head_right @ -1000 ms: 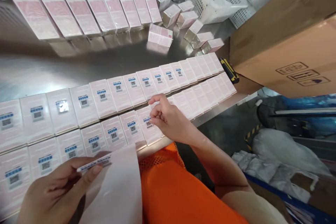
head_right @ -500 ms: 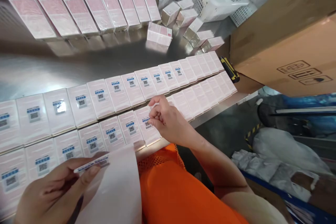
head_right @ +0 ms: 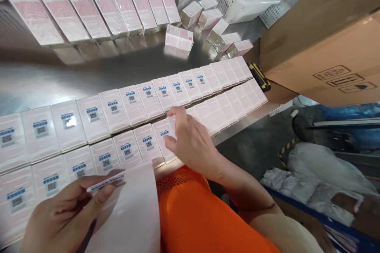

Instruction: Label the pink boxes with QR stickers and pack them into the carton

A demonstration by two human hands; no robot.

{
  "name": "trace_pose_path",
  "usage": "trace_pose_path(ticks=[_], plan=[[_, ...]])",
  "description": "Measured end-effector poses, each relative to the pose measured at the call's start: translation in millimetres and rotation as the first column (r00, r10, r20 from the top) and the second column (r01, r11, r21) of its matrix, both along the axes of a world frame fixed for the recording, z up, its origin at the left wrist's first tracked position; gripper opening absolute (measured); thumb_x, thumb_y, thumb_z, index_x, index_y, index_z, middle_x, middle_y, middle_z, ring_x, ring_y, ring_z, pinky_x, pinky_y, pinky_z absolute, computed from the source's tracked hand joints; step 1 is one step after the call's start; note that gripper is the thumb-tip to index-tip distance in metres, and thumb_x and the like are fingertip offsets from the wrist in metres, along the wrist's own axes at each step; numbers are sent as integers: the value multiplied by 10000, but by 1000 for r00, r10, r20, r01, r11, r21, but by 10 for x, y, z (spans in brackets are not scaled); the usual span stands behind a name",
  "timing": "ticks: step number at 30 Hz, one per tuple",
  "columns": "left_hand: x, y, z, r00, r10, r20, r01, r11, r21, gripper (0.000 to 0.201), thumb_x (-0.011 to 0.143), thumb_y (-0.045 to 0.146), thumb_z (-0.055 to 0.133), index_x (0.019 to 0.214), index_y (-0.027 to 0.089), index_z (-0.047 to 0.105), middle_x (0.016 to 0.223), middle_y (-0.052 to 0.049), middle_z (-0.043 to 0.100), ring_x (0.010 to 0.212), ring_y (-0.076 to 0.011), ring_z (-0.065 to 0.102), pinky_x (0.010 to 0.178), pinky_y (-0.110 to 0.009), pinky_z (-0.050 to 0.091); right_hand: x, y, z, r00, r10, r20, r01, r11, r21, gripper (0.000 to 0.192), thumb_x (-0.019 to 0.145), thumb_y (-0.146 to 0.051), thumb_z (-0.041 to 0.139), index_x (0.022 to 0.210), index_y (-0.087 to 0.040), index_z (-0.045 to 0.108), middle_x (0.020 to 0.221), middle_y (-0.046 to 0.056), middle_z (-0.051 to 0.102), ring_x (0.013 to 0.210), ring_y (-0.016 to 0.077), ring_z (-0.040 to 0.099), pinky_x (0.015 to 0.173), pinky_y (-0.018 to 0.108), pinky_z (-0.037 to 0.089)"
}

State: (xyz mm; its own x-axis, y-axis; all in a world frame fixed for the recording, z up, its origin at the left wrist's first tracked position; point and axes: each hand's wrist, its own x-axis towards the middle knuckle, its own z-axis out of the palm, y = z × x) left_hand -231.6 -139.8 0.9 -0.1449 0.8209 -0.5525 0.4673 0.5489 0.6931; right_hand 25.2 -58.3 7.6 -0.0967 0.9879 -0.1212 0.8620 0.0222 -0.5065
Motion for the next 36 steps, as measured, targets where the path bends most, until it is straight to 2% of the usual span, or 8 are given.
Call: trace_pose_path(ticks=[5,9,15,18,21,25,30,36], plan=[[118,44,96,998,12,66,-16,998,55,417,768,642,685,871,245,761,600,30,670,512,-134,552,503,-225,411,119,56,74,973,-105,-205,117,992,51,497,713,-293,846,1080,-221,519,880,-7,582,661,130,534,614,273,459],[256,124,134,983,-19,181,-4,992,128,305,814,534,686,830,235,747,500,51,578,476,-117,493,501,-224,368,-15,-164,144,899,200,-389,-161,978,130,313,824,-318,800,1084,-243,642,946,25,663,798,151,621,693,277,515],[412,233,45,934,-128,334,85,986,142,468,907,604,546,770,192,720,630,-9,636,572,-145,538,516,-236,369,-96,-374,-47,872,460,-170,-293,767,570,200,833,-125,755,983,-249,704,908,31,735,828,195,671,767,376,520],[501,239,28,954,-98,282,55,986,158,476,927,580,527,690,196,677,616,-4,618,618,-154,557,550,-235,382,42,-409,-59,785,602,-146,-407,679,611,230,858,-92,689,1007,-267,689,934,5,759,837,192,685,763,381,537],[582,219,45,974,-64,219,23,983,182,453,932,554,515,694,207,682,604,7,629,637,-166,600,552,-229,403,231,-368,14,679,557,-478,-294,803,519,154,892,-149,629,942,-293,650,903,13,742,823,209,686,713,390,567],[620,187,72,998,-33,60,18,974,225,409,935,510,500,730,227,713,574,33,638,531,-142,558,525,-223,397,458,-109,48,746,44,-665,66,988,140,47,888,-226,661,900,-252,623,797,24,680,733,191,661,648,339,530],[623,170,91,999,-21,-31,28,969,246,374,927,479,498,723,244,707,568,45,647,540,-146,573,536,-226,402,562,120,-69,777,-144,-613,7,976,-219,530,823,-230,714,1275,-225,439,715,-57,653,608,125,596,559,237,429],[621,174,101,997,-49,-63,60,979,196,376,929,509,490,742,264,705,582,75,650,578,-132,604,568,-212,408,505,30,-101,876,-48,-481,-47,982,-183,395,881,-179,622,1220,-218,425,758,-43,647,611,113,553,566,253,392]])
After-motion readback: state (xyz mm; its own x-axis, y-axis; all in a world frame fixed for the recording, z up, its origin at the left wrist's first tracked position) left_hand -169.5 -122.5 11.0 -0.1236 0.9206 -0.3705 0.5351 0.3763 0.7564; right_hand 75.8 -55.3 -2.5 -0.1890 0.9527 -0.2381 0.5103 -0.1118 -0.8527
